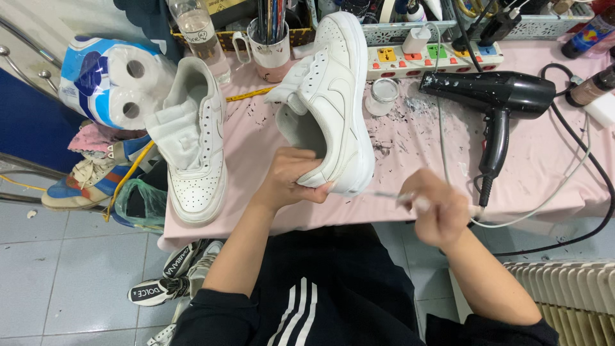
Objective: The person paints a white sneaker with a small brush, applying white paint to the heel and side panels. They repeatedly dip the brush into a paint container and use a hairdryer to dry the paint between applications. The process is repeated multiple times on the same shoe.
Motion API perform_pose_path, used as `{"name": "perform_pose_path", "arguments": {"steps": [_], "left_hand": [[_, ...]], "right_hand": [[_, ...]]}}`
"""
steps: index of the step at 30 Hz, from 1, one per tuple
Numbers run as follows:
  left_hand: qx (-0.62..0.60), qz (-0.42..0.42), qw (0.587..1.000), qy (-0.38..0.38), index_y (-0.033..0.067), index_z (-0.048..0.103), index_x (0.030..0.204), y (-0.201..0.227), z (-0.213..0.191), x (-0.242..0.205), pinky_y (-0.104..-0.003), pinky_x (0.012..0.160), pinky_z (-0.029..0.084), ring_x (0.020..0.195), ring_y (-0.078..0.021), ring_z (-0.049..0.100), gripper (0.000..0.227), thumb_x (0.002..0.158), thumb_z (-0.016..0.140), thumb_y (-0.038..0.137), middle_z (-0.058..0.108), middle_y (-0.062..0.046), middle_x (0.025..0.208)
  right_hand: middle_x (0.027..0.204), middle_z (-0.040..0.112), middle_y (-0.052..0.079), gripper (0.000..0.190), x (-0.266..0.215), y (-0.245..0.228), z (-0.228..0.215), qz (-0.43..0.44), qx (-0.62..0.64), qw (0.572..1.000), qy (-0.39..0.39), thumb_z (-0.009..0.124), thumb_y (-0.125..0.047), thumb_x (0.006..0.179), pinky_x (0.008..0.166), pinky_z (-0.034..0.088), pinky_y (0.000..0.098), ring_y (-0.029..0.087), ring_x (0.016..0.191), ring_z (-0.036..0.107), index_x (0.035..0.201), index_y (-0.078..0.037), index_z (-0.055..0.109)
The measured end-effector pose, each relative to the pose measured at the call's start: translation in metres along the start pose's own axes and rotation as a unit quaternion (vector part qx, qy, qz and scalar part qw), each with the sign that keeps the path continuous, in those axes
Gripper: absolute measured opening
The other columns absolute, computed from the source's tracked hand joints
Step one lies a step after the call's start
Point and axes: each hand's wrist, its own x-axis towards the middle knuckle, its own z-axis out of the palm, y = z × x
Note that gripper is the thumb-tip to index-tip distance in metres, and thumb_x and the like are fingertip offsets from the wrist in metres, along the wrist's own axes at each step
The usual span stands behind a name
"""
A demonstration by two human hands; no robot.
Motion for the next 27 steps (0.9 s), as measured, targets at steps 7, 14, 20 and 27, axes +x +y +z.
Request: {"name": "perform_pose_path", "arguments": {"steps": [7, 14, 20, 27], "left_hand": [[0.004, 0.007, 1.0, 0.009, 0.0015, 0.075, 0.093, -0.01, -0.001, 0.008, -0.035, 0.051, 0.035, 0.053, -0.0188, 0.046, 0.025, 0.07, 0.083, 0.007, 0.048, -0.005, 0.061], [0.025, 0.002, 1.0, 0.017, 0.002, 0.073, 0.093, -0.024, 0.003, 0.012, -0.035, 0.052, 0.036, 0.054, -0.0195, 0.048, 0.025, 0.071, 0.084, 0.008, 0.049, -0.005, 0.063], [0.022, -0.009, 1.0, 0.013, 0.0013, 0.074, 0.093, -0.03, 0.0, 0.008, -0.035, 0.051, 0.037, 0.053, -0.0189, 0.048, 0.025, 0.07, 0.082, 0.008, 0.048, -0.005, 0.062], [0.04, -0.006, 0.999, -0.002, 0.0031, 0.073, 0.087, -0.034, 0.003, 0.006, -0.034, 0.05, 0.037, 0.052, -0.0179, 0.047, 0.021, 0.071, 0.084, 0.01, 0.048, -0.004, 0.06]], "right_hand": [[0.089, 0.063, 0.017, 0.014, -0.013, 0.01, -0.015, 0.017, -0.15, 0.988, 0.017, 0.048, 0.005, 0.094, 0.056, 0.053, 0.0341, 0.028, 0.072, 0.062, 0.105, -0.002, 0.053], [0.091, 0.066, 0.017, 0.012, -0.044, 0.026, 0.014, -0.143, -0.201, 0.967, -0.059, 0.06, -0.002, 0.092, 0.066, 0.06, 0.037, 0.033, 0.082, 0.07, 0.099, -0.004, 0.051], [0.087, 0.063, 0.013, 0.013, -0.022, 0.035, 0.031, -0.068, 0.031, 0.99, 0.116, 0.035, -0.013, 0.113, 0.06, 0.055, 0.0317, 0.023, 0.069, 0.063, 0.111, -0.004, 0.044], [0.088, 0.056, 0.013, 0.012, 0.042, 0.1, -0.046, 0.246, -0.223, 0.939, 0.088, 0.051, -0.004, 0.12, 0.06, 0.043, 0.0278, 0.014, 0.068, 0.054, 0.11, 0.001, 0.052]]}}
